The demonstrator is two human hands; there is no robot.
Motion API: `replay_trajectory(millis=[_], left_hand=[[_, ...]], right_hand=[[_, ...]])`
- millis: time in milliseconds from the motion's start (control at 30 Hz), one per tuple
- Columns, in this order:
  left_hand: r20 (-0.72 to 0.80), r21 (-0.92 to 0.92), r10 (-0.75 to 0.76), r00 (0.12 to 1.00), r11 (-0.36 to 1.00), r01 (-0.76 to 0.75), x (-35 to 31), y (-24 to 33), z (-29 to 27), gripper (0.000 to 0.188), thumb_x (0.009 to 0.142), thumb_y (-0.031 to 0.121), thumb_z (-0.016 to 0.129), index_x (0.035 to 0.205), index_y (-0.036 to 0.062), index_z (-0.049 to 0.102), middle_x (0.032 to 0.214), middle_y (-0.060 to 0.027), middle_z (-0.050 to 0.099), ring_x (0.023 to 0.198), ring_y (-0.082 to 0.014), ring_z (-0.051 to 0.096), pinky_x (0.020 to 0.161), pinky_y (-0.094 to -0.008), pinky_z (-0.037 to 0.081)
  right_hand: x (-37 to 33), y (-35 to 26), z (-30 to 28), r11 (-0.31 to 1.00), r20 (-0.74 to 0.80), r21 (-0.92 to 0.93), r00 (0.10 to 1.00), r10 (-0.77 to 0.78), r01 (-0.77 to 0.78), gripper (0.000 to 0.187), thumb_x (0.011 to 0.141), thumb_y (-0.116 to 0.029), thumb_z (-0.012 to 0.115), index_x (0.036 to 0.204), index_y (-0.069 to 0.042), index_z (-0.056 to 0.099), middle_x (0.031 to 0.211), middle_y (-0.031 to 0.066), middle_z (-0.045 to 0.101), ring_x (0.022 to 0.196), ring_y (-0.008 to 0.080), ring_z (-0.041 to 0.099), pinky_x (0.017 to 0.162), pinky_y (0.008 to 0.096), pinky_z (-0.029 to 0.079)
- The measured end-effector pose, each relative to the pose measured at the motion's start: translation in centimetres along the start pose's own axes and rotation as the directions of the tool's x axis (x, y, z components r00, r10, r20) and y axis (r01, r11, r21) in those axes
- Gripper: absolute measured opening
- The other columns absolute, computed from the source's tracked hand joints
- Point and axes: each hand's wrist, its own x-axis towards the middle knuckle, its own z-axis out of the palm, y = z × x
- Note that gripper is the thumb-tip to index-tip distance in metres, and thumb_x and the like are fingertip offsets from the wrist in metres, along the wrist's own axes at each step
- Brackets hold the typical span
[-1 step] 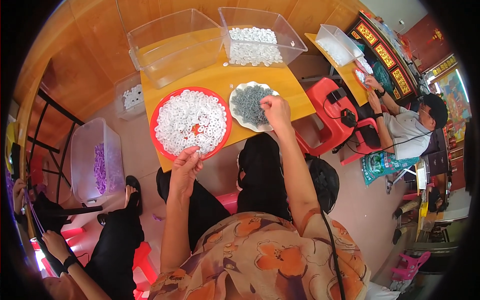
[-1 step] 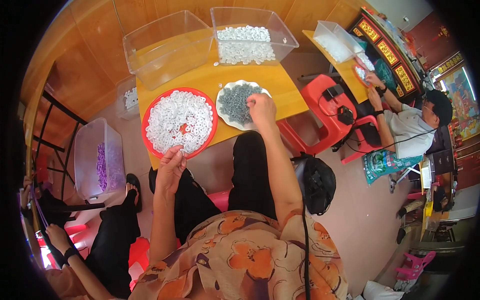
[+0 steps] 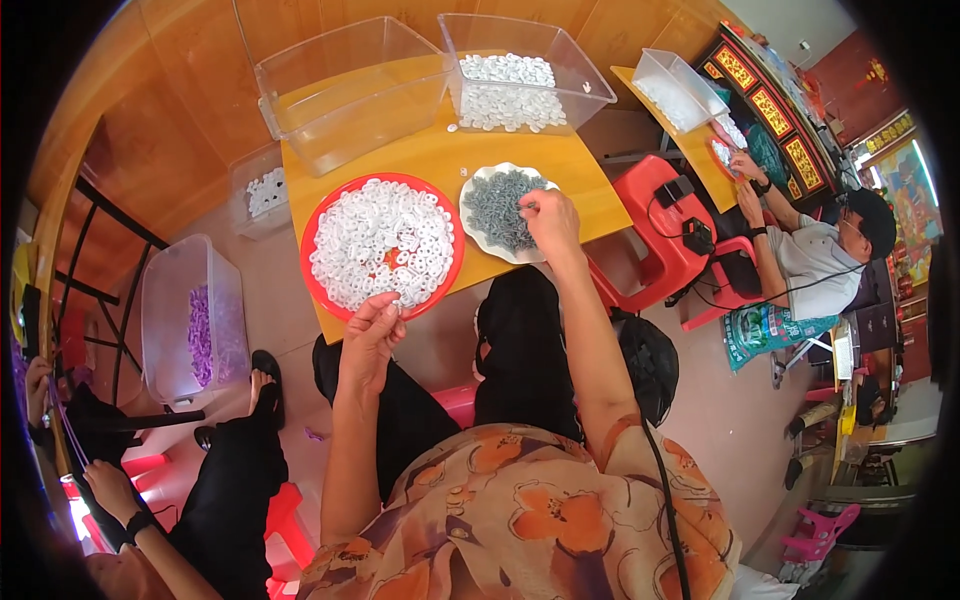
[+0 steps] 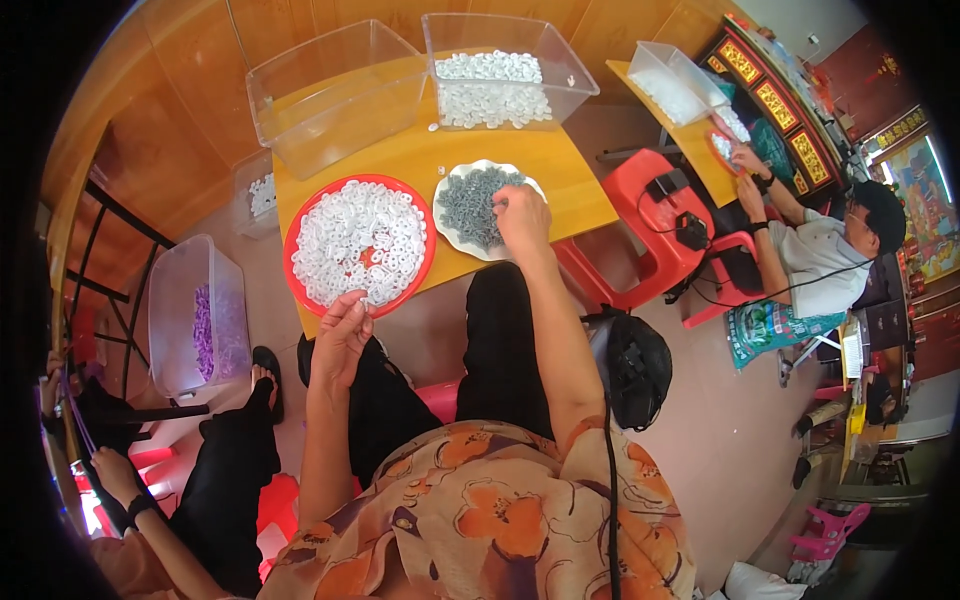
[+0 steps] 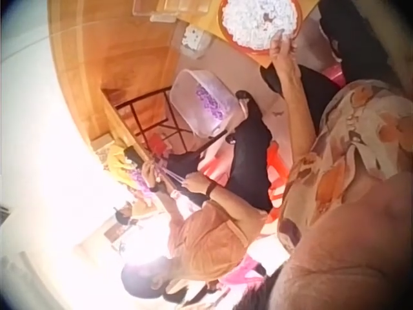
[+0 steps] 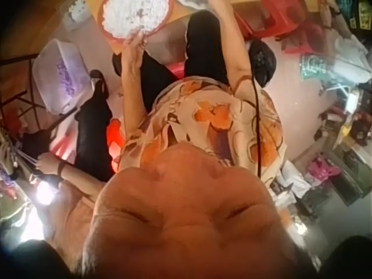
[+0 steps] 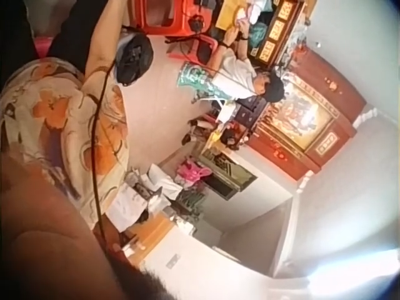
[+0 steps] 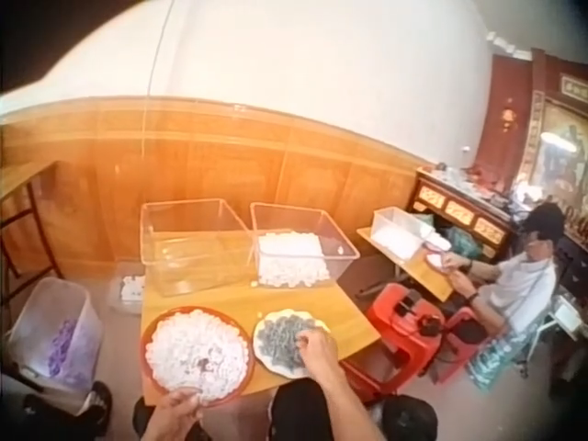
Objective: Assembling small hardware components by inserting small black pieces into white plastic rings.
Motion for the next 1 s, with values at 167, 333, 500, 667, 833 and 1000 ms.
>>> replay_trajectory(millis=[167,333,500,667,833,1000], left_hand=[[-0.004,0.0,0.005,1.0,1.0,-0.005,-0.1,0.1,0.0,0.022,0.102,0.008,0.07,0.124,0.0039,0.07,0.1,-0.0077,0.073,0.079,-0.0108,0.063,0.075,-0.0234,0.053],[-0.018,0.022,0.002,1.0,1.0,-0.002,0.0,0.0,0.3,0.023,0.102,0.008,0.07,0.124,0.0032,0.07,0.1,-0.0077,0.073,0.079,-0.0112,0.063,0.075,-0.0237,0.053],[-0.029,0.057,0.019,0.999,0.998,-0.018,-0.1,-0.3,0.0,0.022,0.102,0.008,0.07,0.123,0.0041,0.07,0.1,-0.0074,0.073,0.079,-0.0112,0.063,0.074,-0.0238,0.053],[-0.071,0.142,0.042,0.997,0.989,-0.031,0.0,-0.4,0.8,0.02,0.102,0.01,0.071,0.122,0.0066,0.071,0.099,-0.0066,0.074,0.077,-0.0105,0.062,0.072,-0.0235,0.051],[-0.045,0.129,0.036,0.998,0.991,-0.03,0.0,0.2,-0.2,0.018,0.102,0.011,0.071,0.12,0.0073,0.072,0.099,-0.0072,0.075,0.077,-0.0112,0.062,0.072,-0.0255,0.051],[-0.023,0.105,0.03,0.999,0.994,-0.027,-0.1,-0.2,-0.9,0.018,0.104,0.012,0.069,0.121,0.0067,0.072,0.1,-0.0077,0.076,0.077,-0.0117,0.063,0.074,-0.0255,0.052]], right_hand=[[1.2,-0.5,0.8,0.981,0.067,-0.194,0.998,-0.013,0.026,0.004,0.087,-0.009,0.079,0.091,-0.009,0.079,0.099,0.0186,0.074,0.096,0.0412,0.072,0.083,0.0519,0.056],[1.3,-0.1,0.1,0.989,0.117,-0.149,0.993,0.027,-0.009,0.006,0.086,-0.01,0.08,0.091,-0.009,0.077,0.098,0.0183,0.072,0.096,0.0413,0.071,0.083,0.0525,0.056],[1.5,-0.5,1.0,0.989,0.11,-0.114,0.991,-0.081,0.094,0.004,0.087,-0.01,0.078,0.09,-0.008,0.076,0.1,0.0172,0.072,0.096,0.0417,0.07,0.083,0.0524,0.055],[1.9,2.3,2.2,0.99,0.108,-0.122,0.992,-0.062,0.075,0.004,0.087,-0.008,0.072,0.085,-0.008,0.075,0.093,0.0182,0.073,0.09,0.0415,0.071,0.079,0.0512,0.057],[1.8,1.6,1.9,0.992,0.054,0.127,0.998,-0.025,0.018,0.008,0.082,-0.006,0.076,0.088,-0.002,0.076,0.079,0.0177,0.075,0.073,0.0332,0.074,0.069,0.0427,0.058],[1.4,-0.8,0.3,0.884,0.239,0.364,0.947,0.215,-0.293,0.011,0.08,-0.008,0.08,0.087,0.0,0.076,0.075,0.0116,0.075,0.067,0.0198,0.072,0.064,0.0348,0.057]])
